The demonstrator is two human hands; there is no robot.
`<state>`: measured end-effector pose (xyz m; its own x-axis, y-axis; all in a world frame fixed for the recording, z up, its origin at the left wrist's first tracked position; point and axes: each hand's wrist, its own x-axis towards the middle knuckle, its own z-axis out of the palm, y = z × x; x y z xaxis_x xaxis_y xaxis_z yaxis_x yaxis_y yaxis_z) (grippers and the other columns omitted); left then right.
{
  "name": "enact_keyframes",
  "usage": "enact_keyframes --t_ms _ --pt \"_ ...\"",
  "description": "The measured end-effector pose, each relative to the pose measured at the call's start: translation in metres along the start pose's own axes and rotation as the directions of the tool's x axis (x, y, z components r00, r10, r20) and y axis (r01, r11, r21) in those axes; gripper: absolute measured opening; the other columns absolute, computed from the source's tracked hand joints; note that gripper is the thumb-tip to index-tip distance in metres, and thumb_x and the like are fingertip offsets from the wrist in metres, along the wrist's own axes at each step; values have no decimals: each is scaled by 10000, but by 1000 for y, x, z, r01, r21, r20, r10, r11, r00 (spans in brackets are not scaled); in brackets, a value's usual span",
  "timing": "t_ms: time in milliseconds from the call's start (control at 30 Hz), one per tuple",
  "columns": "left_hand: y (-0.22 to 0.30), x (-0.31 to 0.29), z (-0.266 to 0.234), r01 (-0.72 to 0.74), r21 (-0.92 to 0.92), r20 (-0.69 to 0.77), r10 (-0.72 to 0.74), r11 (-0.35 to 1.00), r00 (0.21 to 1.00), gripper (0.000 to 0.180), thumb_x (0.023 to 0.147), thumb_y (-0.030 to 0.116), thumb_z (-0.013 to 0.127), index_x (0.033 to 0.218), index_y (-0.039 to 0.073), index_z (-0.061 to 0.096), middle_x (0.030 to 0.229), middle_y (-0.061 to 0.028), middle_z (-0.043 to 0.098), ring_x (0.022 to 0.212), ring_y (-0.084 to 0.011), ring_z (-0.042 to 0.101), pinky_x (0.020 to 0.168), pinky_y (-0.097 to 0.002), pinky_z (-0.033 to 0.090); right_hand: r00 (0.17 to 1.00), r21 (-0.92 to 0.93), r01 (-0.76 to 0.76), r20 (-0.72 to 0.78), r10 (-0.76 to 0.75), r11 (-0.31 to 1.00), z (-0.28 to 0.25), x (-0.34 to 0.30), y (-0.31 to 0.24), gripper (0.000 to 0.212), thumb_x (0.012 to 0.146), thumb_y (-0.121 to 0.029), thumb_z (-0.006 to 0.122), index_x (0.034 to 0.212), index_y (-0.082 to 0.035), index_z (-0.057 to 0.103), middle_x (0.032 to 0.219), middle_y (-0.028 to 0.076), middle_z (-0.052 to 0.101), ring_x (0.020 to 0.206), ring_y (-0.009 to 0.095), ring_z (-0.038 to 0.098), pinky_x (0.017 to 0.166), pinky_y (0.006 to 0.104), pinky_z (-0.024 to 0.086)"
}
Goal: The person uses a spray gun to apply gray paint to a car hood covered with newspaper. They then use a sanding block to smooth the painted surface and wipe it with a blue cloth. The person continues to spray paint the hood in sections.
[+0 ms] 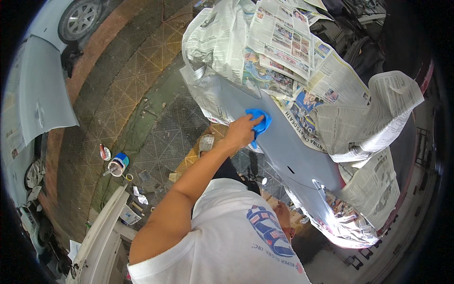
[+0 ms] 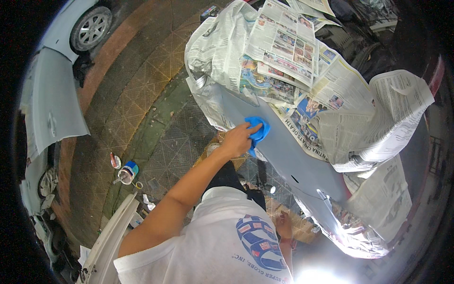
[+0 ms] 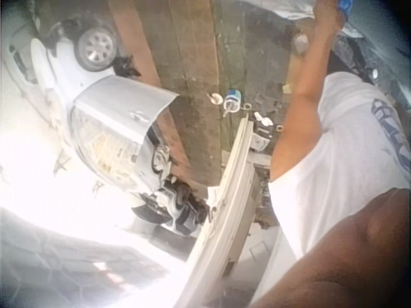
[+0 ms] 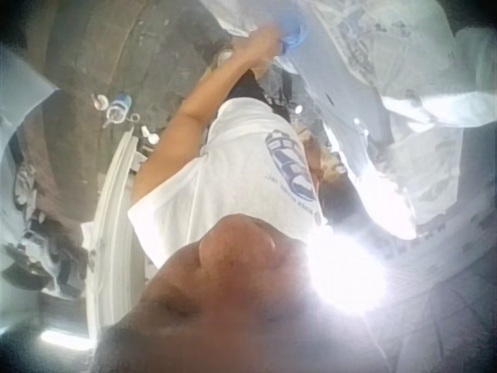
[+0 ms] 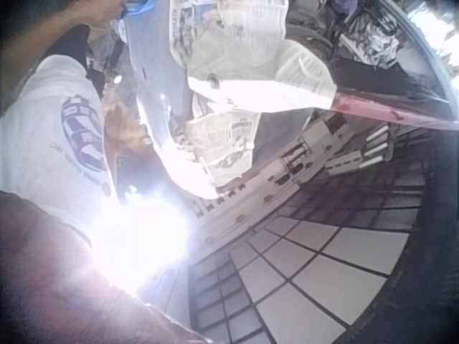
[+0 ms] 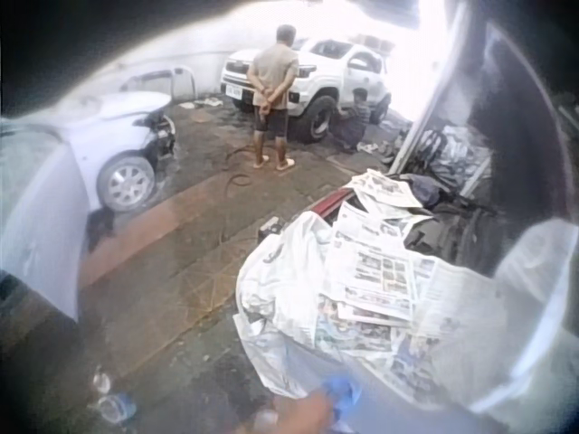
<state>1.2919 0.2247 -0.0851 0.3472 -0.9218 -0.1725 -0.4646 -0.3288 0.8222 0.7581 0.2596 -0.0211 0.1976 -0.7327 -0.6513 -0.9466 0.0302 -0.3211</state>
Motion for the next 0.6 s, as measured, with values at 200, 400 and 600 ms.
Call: enact_keyframes --t_ms 200,400,600 --pt "-84 14 -15 378 -500 -364 -585 779 724 593 948 69 534 1527 44 655 1438 -312 673 1361 -446 643 1179 -472 475 990 75 8 -144 3 997 -2 -2 -27 498 1025 -213 771 1469 -26 642 1247 211 743 1052 324 750 926 433 600" --pt "-154 65 32 207 -296 -549 -343 933 762 567 975 130 547 1529 43 628 1428 -311 619 1236 -505 654 1118 -536 505 990 51 -60 -122 66 997 18 -39 -21 493 1030 -251 757 1453 -21 650 1242 194 753 1068 335 761 931 442 608" --pt "-153 -19 144 628 -431 655 -254 647 711 406 1058 345 643 1321 58 758 993 -176 801 856 -312 795 632 -466 618 966 160 -176 -163 202 971 55 -85 3 509 1028 -296 761 1455 -36 663 1322 223 764 1173 339 767 986 439 604"
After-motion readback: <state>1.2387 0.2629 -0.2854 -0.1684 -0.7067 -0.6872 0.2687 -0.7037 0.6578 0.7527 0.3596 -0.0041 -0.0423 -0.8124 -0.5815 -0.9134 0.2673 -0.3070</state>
